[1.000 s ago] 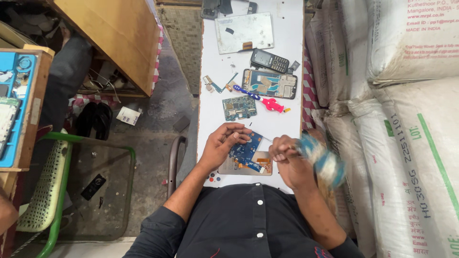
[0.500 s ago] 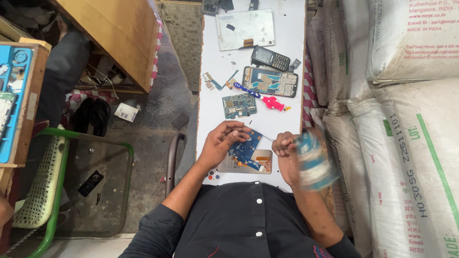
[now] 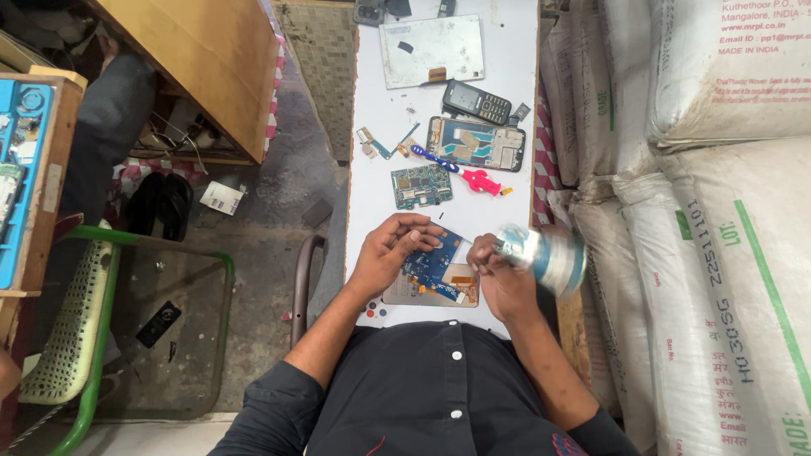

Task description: The person uses a screwdriver to manipulate components on a disassembled mobile phone motherboard. They repeatedly probe and adjust small parts on the circuit board while holding it with the other hand.

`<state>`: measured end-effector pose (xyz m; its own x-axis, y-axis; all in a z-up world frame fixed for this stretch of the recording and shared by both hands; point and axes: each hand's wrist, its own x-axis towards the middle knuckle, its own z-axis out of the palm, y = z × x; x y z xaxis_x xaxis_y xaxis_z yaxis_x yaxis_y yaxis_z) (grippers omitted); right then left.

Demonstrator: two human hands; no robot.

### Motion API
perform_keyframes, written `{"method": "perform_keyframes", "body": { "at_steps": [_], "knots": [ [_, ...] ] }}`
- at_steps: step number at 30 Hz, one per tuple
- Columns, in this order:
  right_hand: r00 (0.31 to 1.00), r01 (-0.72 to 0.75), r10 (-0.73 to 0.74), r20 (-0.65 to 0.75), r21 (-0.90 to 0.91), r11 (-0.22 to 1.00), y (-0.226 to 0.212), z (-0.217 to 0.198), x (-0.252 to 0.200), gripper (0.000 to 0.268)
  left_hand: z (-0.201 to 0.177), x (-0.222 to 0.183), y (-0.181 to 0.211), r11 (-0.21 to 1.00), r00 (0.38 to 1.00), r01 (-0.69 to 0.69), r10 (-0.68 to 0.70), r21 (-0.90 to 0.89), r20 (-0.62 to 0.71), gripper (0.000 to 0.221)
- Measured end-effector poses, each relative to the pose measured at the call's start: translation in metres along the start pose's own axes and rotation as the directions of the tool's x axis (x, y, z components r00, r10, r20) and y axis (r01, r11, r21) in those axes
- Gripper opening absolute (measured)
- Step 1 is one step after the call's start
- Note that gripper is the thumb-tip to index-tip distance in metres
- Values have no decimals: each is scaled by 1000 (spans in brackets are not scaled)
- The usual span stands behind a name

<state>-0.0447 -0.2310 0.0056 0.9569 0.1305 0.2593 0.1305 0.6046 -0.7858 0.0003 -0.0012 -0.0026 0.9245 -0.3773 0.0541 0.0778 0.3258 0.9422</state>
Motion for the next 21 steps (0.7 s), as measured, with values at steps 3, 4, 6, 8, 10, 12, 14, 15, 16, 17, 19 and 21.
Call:
{"method": "perform_keyframes", "body": {
  "at_steps": [3, 4, 6, 8, 10, 12, 14, 15, 16, 17, 19, 21],
  "knots": [
    [979, -127, 126, -161, 5, 992, 11, -8, 0, 33, 0, 0, -1, 998, 1000, -12, 12, -59, 6, 28],
    [990, -105, 110, -87, 54, 993, 16, -11, 4, 28, 0, -1, -1, 999, 1000, -15, 15, -42, 7, 29],
    [997, -66, 57, 57, 156, 986, 23, -16, 13, 21, -1, 0, -2, 1000, 1000, -19, 19, -7, 12, 29],
    [996, -86, 88, -4, 147, 985, 21, -15, 13, 22, -1, 0, -2, 1000, 1000, -16, 16, -11, 11, 29],
    [997, -78, 77, 24, 38, 996, 16, -13, 13, 18, -1, 0, -2, 999, 1000, -20, 20, -27, 12, 29],
    [989, -19, 43, 144, -168, 986, 9, -12, 17, 16, 0, 1, -2, 998, 999, -32, 33, -57, 15, 28],
    [991, -49, 49, 125, -5, 999, 10, -10, 23, 17, 0, 1, -3, 1000, 1000, -26, 27, -14, 5, 28],
    [992, -62, 53, 113, 77, 995, 11, -10, 25, 21, 0, 1, -4, 1000, 1000, -21, 21, 8, 2, 28],
    [993, -101, 95, 70, 83, 991, 11, -11, 26, 21, 0, 1, -4, 999, 1000, -11, 12, 53, -15, 28],
    [990, -141, 140, 27, 91, 986, 11, -13, 28, 24, 0, 0, -5, 995, 999, 1, 2, 98, -36, 28],
    [988, -147, 142, 61, 97, 984, 13, -17, 32, 22, 0, 0, -6, 996, 999, 4, 0, 91, -38, 28],
    [976, -74, 52, 212, 98, 992, 16, -20, 37, 16, 1, 1, -5, 1000, 1000, -18, 18, -9, -1, 27]
  ]
}}
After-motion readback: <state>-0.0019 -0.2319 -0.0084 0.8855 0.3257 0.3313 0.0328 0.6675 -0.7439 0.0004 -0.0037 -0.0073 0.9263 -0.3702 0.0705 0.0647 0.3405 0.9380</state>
